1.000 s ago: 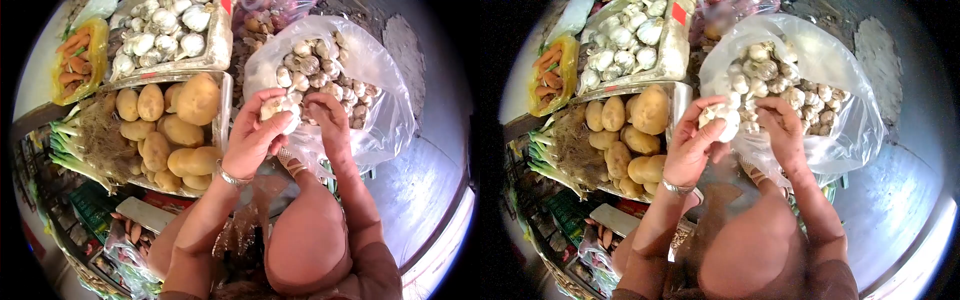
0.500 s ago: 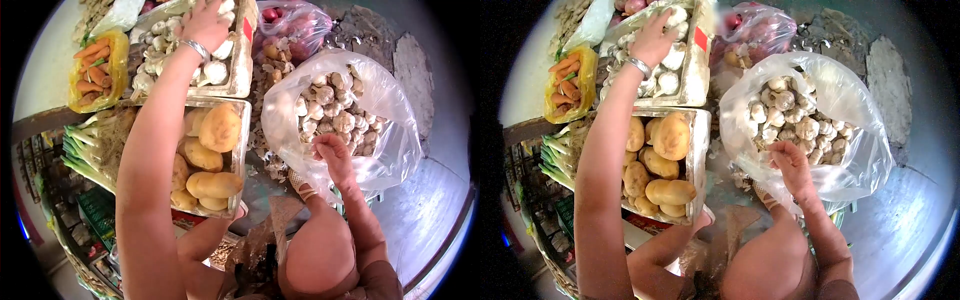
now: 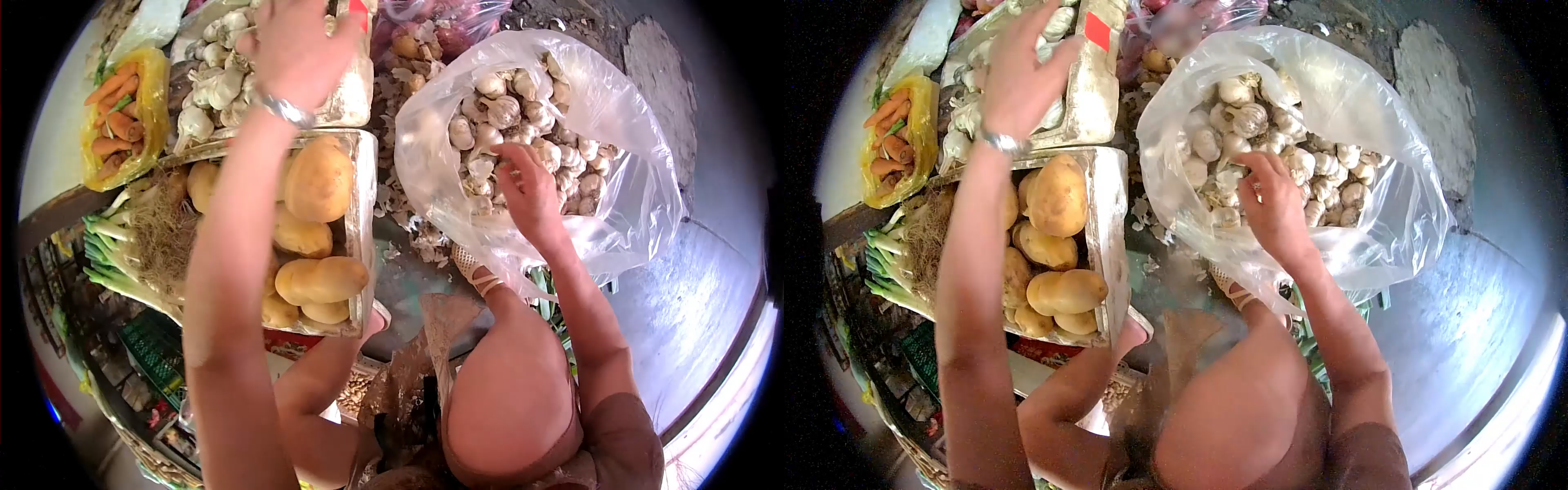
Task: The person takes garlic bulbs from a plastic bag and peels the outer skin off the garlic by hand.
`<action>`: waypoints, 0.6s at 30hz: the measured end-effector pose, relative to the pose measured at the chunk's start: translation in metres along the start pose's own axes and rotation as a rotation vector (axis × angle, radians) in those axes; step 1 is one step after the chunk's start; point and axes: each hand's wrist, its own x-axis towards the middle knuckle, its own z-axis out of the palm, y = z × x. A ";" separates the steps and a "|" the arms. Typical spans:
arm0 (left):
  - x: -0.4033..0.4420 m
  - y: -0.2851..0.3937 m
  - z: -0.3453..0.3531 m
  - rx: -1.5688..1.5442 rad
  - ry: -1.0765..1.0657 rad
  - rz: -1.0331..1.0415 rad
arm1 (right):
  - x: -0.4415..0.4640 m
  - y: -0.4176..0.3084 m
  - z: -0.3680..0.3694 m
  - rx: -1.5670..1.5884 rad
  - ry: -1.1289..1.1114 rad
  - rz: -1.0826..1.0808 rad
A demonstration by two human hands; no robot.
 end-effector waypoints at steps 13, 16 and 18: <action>-0.205 0.129 0.073 -0.812 -0.256 -0.131 | 0.039 0.020 0.016 -0.855 -0.105 -0.245; -0.218 0.124 0.073 -0.933 -0.341 -0.274 | 0.034 0.009 0.013 -0.910 -0.131 -0.244; -0.217 0.123 0.068 -1.031 -0.373 -0.368 | 0.033 0.019 0.006 -0.703 -0.134 -0.257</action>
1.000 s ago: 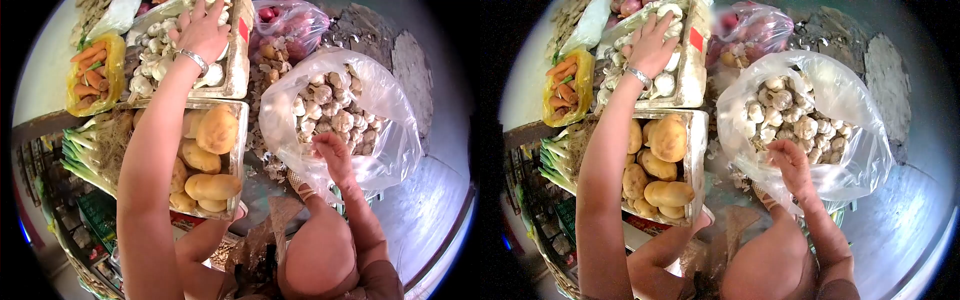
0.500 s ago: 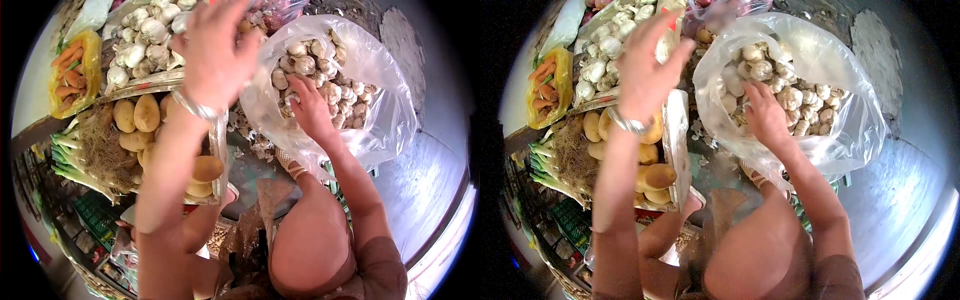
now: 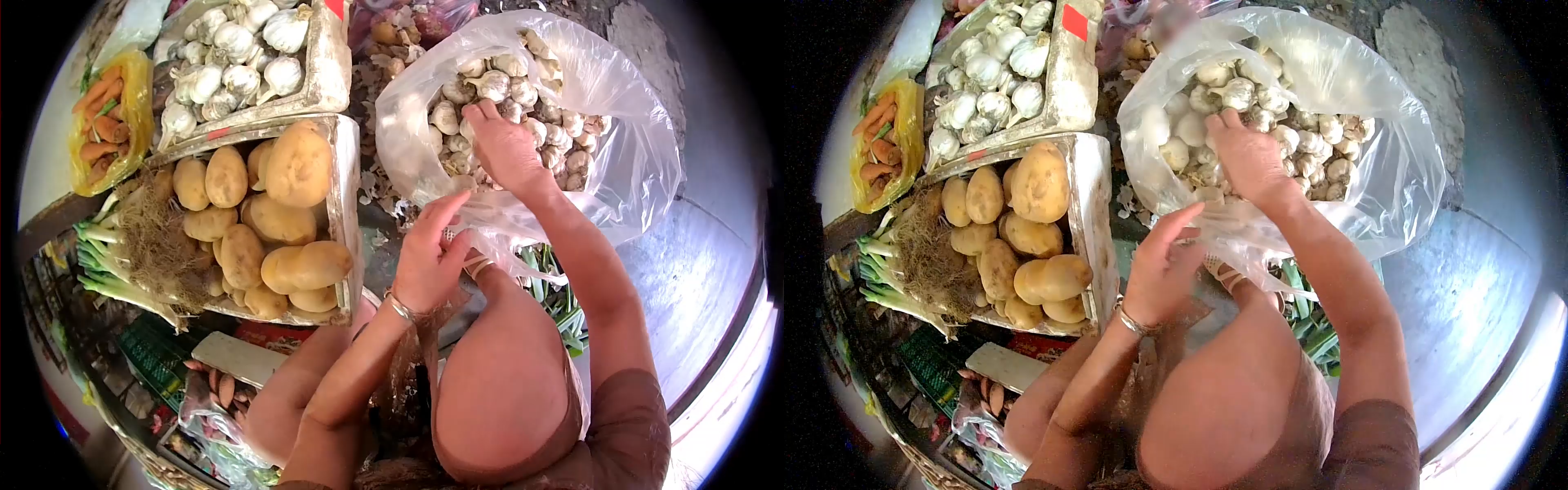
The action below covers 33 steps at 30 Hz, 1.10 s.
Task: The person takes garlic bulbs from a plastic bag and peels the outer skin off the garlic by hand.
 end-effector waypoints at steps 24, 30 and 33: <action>0.004 0.041 -0.024 -1.083 -0.111 -0.276 | -0.037 -0.038 -0.023 0.415 0.197 -0.032; 0.011 0.061 -0.069 -0.774 -0.071 -0.082 | -0.009 -0.046 0.027 -0.015 0.003 -0.163; 0.024 0.073 -0.113 -0.525 0.267 0.067 | 0.001 -0.052 0.041 0.167 -0.037 -0.069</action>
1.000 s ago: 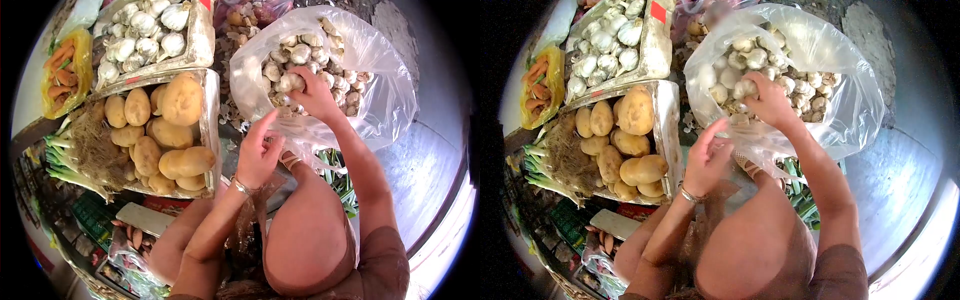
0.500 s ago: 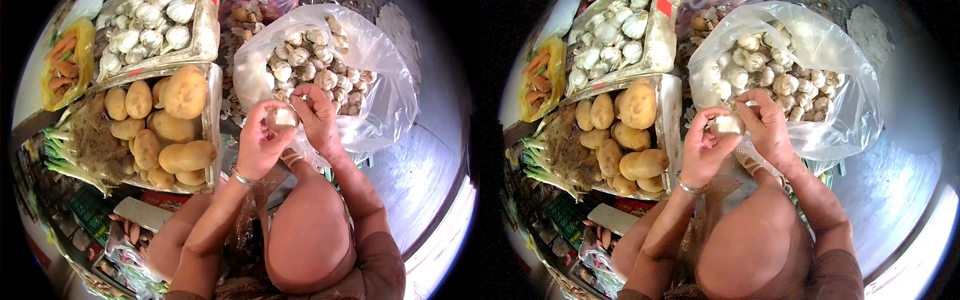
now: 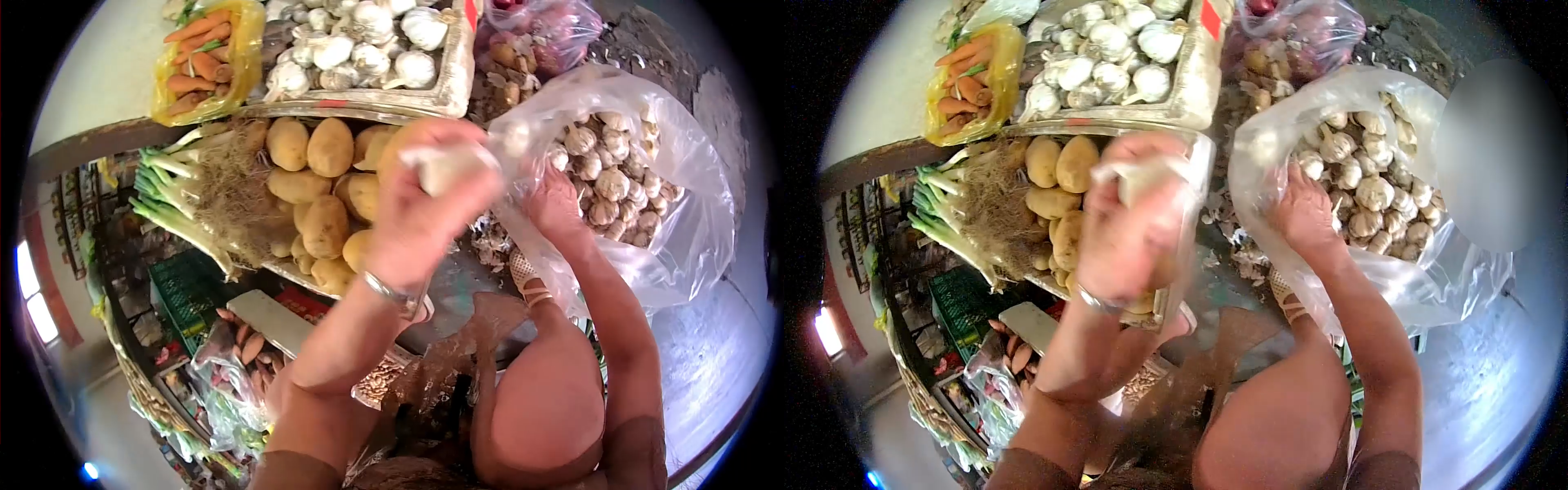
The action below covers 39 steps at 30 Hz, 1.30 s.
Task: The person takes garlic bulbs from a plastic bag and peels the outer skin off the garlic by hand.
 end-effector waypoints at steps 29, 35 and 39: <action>0.005 -0.055 0.028 0.675 -0.282 0.328 | -0.058 -0.002 -0.069 1.601 0.015 0.493; -0.035 -0.110 0.064 0.293 -0.298 0.103 | -0.075 -0.023 -0.068 1.407 0.162 0.589; -0.040 -0.105 0.059 0.239 -0.267 -0.054 | -0.077 -0.025 -0.059 1.121 0.202 0.420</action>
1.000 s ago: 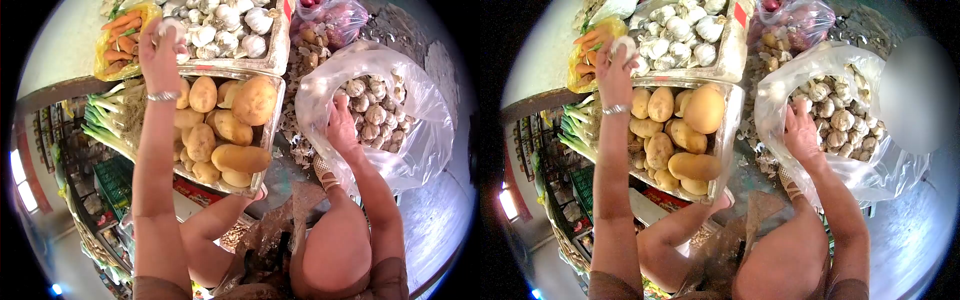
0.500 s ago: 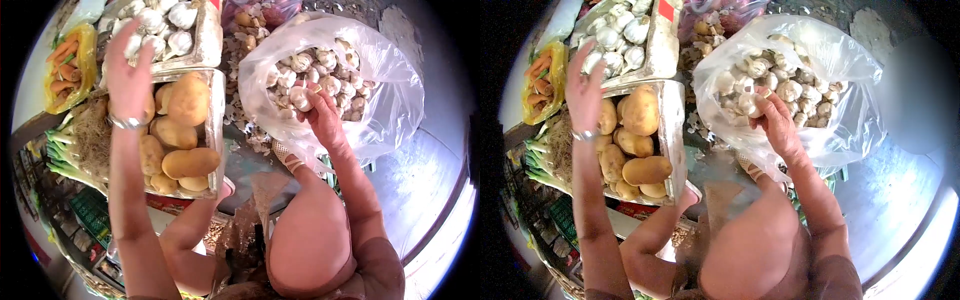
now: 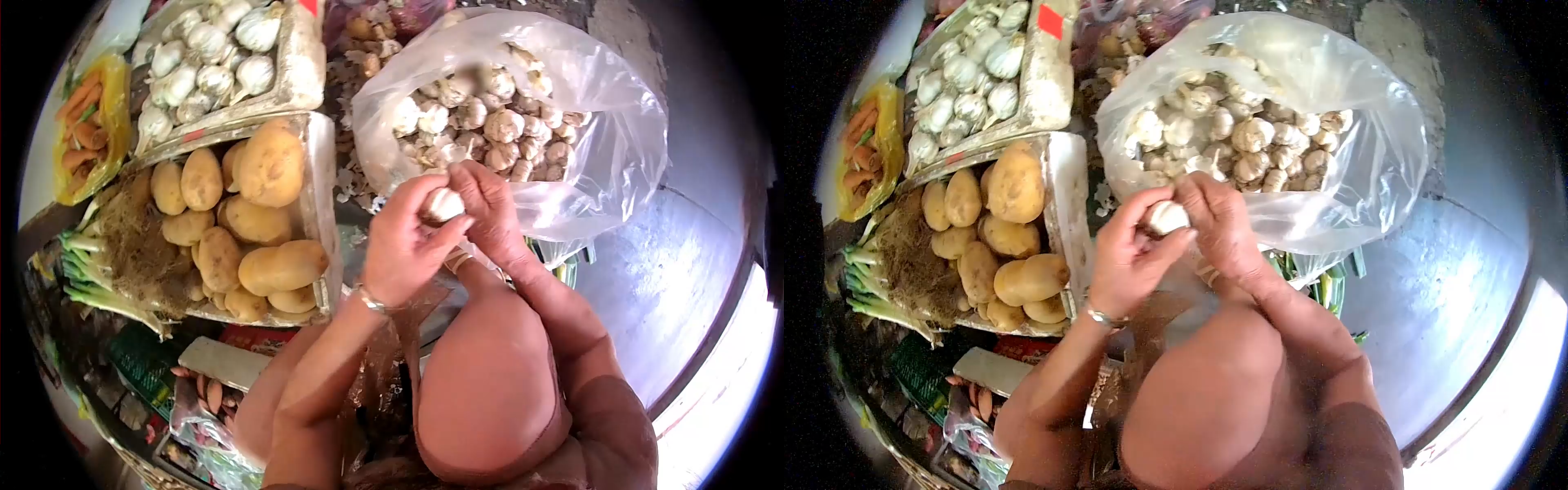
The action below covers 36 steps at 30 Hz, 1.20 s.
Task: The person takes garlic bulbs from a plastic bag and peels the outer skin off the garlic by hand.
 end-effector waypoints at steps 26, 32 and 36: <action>0.009 0.019 -0.005 0.397 0.037 0.421 | 0.095 0.047 -0.178 -0.606 0.383 0.130; -0.009 0.003 0.017 0.002 -0.081 -0.076 | 0.011 0.023 -0.118 0.112 0.117 0.226; -0.003 -0.002 0.028 -0.003 -0.195 -0.095 | -0.022 0.026 -0.066 -0.026 -0.057 0.213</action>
